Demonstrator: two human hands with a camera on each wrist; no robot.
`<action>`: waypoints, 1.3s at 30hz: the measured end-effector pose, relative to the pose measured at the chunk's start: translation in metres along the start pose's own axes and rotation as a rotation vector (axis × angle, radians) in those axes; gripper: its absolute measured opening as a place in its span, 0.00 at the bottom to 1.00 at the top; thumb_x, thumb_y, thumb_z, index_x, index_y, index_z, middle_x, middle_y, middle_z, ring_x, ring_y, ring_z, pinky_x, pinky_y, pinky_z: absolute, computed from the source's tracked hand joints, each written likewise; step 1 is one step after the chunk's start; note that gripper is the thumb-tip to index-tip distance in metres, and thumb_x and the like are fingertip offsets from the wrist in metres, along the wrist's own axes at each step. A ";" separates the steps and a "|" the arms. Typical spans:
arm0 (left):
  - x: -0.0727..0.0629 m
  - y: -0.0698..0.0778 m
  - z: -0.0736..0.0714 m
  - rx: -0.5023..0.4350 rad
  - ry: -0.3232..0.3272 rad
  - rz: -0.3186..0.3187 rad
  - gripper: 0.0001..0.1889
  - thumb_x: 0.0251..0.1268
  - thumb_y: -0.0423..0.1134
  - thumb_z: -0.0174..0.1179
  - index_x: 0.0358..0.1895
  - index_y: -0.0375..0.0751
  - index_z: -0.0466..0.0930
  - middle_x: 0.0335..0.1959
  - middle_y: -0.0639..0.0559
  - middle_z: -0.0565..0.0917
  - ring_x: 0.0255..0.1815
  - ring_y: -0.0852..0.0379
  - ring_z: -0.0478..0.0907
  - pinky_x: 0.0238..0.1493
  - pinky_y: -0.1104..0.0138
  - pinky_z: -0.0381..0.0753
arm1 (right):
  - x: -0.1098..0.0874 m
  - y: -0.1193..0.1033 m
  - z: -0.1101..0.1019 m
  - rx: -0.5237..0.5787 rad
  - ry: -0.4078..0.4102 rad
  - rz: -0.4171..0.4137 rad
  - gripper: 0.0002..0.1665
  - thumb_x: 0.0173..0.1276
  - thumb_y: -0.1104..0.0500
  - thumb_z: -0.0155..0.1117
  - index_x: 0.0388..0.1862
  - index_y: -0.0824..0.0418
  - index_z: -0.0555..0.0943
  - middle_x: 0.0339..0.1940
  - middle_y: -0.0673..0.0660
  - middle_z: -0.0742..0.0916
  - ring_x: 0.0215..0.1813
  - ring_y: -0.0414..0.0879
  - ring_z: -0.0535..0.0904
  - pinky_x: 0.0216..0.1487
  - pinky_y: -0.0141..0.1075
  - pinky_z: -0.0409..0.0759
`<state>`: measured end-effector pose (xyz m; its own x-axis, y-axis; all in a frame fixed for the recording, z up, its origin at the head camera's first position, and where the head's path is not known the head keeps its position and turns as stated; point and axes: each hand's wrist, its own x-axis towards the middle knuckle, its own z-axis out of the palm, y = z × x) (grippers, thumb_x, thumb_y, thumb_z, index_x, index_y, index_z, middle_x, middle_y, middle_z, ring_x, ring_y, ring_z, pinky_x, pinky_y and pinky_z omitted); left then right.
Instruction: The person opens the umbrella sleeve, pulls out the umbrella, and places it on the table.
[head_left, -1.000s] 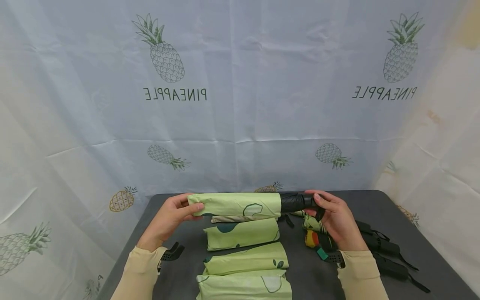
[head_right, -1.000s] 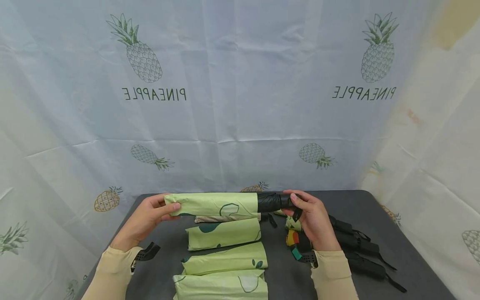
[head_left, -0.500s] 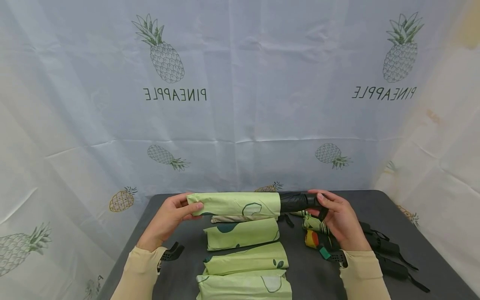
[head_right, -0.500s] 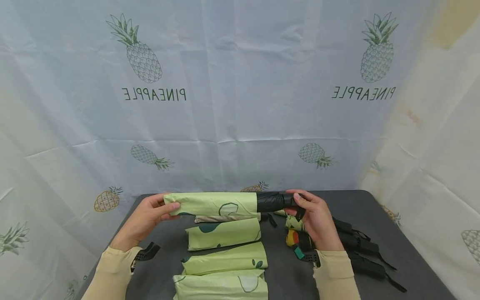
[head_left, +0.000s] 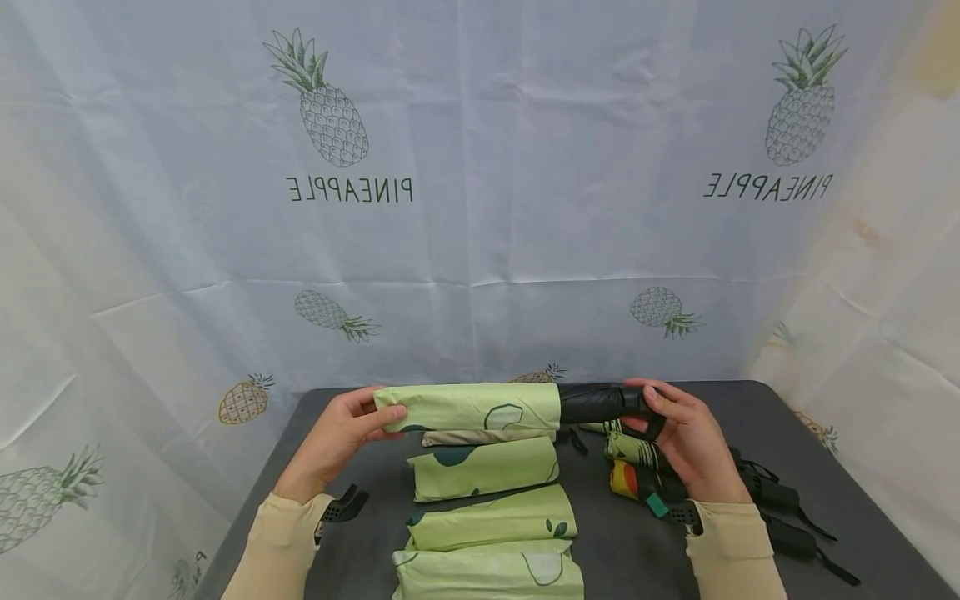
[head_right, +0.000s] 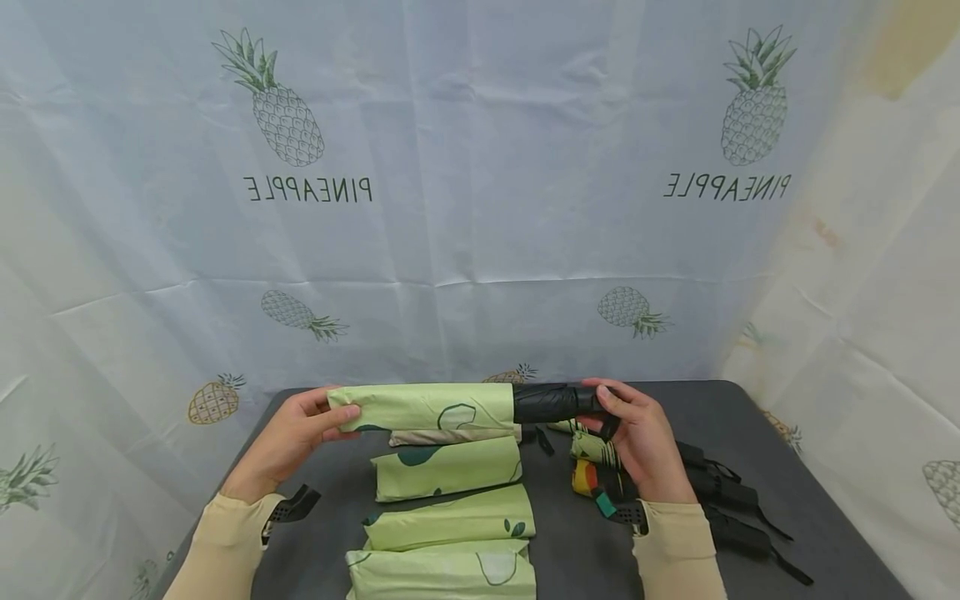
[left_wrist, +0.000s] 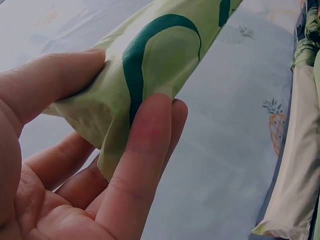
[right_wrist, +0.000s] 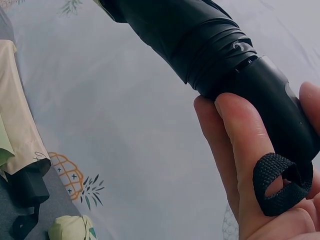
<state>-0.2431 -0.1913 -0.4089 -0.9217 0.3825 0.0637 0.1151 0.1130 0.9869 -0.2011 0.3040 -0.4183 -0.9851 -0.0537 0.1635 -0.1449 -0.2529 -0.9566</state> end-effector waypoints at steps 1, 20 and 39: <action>0.000 0.000 0.000 0.000 0.000 0.000 0.24 0.79 0.41 0.67 0.70 0.31 0.78 0.53 0.53 0.89 0.54 0.55 0.89 0.60 0.56 0.92 | 0.000 0.000 0.000 0.001 0.001 0.000 0.19 0.90 0.58 0.52 0.65 0.55 0.88 0.64 0.43 0.83 0.60 0.39 0.87 0.57 0.35 0.92; 0.000 -0.004 -0.001 0.011 0.004 -0.017 0.25 0.79 0.42 0.67 0.71 0.32 0.78 0.53 0.53 0.89 0.55 0.55 0.88 0.60 0.57 0.91 | -0.002 0.000 -0.007 0.030 -0.011 -0.011 0.19 0.90 0.60 0.51 0.64 0.54 0.89 0.63 0.42 0.84 0.58 0.38 0.89 0.58 0.35 0.92; 0.001 -0.002 -0.002 0.011 -0.003 -0.008 0.25 0.80 0.42 0.67 0.71 0.32 0.78 0.54 0.55 0.90 0.55 0.57 0.88 0.59 0.60 0.91 | -0.002 0.000 -0.015 0.009 -0.012 -0.031 0.20 0.91 0.60 0.50 0.64 0.53 0.89 0.63 0.43 0.84 0.59 0.38 0.88 0.58 0.34 0.91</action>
<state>-0.2445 -0.1929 -0.4111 -0.9215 0.3845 0.0556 0.1122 0.1263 0.9856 -0.2001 0.3186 -0.4225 -0.9789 -0.0573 0.1961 -0.1747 -0.2630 -0.9489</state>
